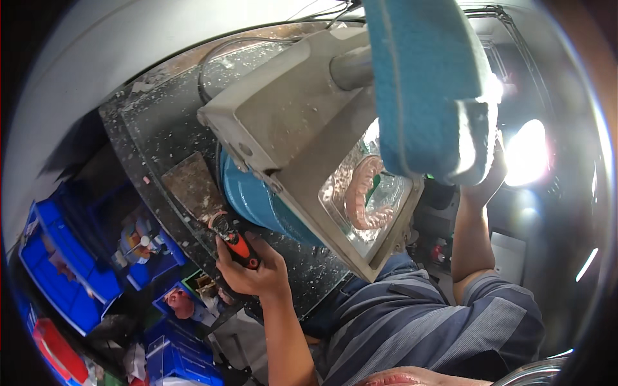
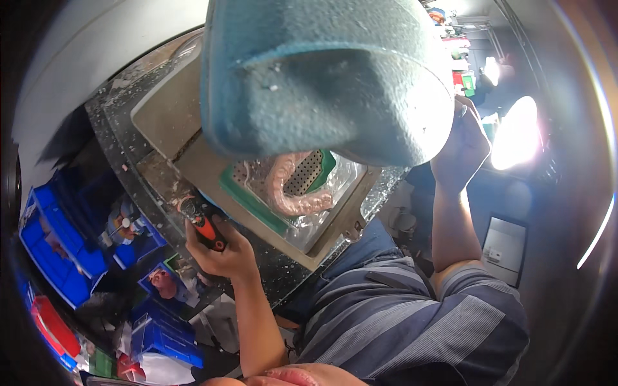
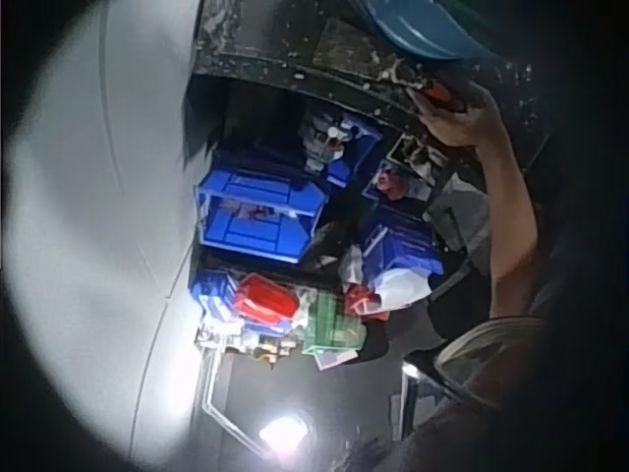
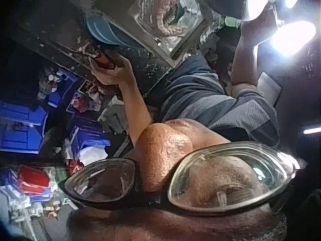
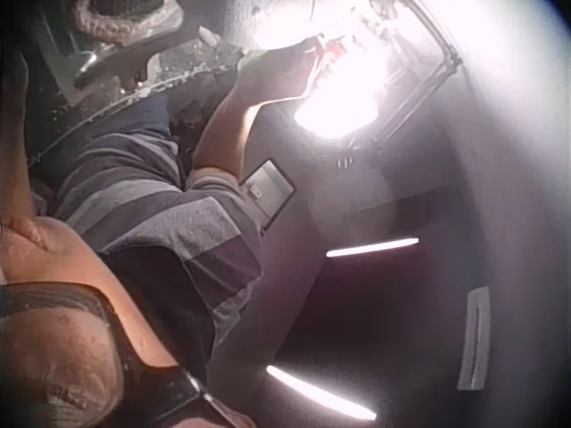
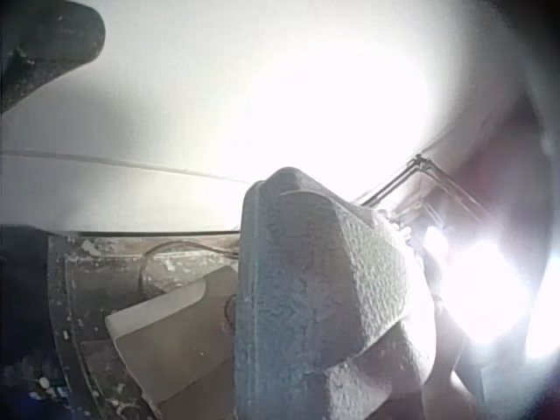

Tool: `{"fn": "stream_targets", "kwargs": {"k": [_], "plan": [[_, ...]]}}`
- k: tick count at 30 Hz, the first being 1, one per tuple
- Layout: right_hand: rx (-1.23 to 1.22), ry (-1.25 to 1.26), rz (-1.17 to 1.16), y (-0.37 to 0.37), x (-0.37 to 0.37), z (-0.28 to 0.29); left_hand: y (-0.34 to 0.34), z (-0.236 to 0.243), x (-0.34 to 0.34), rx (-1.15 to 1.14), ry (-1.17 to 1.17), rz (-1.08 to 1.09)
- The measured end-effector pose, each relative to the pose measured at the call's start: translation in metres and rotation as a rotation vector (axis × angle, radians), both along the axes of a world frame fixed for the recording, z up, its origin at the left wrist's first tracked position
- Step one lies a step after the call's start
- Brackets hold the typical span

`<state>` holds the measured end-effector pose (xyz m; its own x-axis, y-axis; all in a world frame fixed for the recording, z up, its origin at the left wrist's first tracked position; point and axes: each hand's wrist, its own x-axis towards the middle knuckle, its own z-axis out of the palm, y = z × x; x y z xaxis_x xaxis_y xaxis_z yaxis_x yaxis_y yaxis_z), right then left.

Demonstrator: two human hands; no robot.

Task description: The person places a dental model onto a dental thermoforming machine, lowers and clamps the frame over it, and adjusts and shapes the dental workpiece using hand tools.

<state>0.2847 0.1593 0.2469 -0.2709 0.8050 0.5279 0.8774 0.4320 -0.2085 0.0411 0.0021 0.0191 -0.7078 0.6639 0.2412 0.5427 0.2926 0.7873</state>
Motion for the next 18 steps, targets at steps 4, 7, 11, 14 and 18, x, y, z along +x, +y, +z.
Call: {"fn": "stream_targets", "kwargs": {"k": [4, 7, 11, 14, 18], "plan": [[-0.288, 0.652, 0.003, 0.002, 0.037, -0.001, 0.002, 0.001, 0.0, -0.017, -0.014, -0.023], [-0.207, 0.285, -0.14, 0.001, 0.039, 0.003, 0.001, 0.011, 0.0, -0.096, -0.028, -0.047], [-0.215, 0.216, -0.101, -0.002, 0.025, 0.01, 0.001, 0.008, -0.002, -0.141, 0.093, -0.052], [-0.218, 0.193, -0.096, 0.0, 0.025, 0.015, -0.004, 0.006, 0.003, -0.132, -0.017, -0.024], [-0.225, 0.185, -0.057, -0.003, 0.02, 0.013, -0.004, 0.006, 0.003, -0.151, 0.008, -0.013]]}}
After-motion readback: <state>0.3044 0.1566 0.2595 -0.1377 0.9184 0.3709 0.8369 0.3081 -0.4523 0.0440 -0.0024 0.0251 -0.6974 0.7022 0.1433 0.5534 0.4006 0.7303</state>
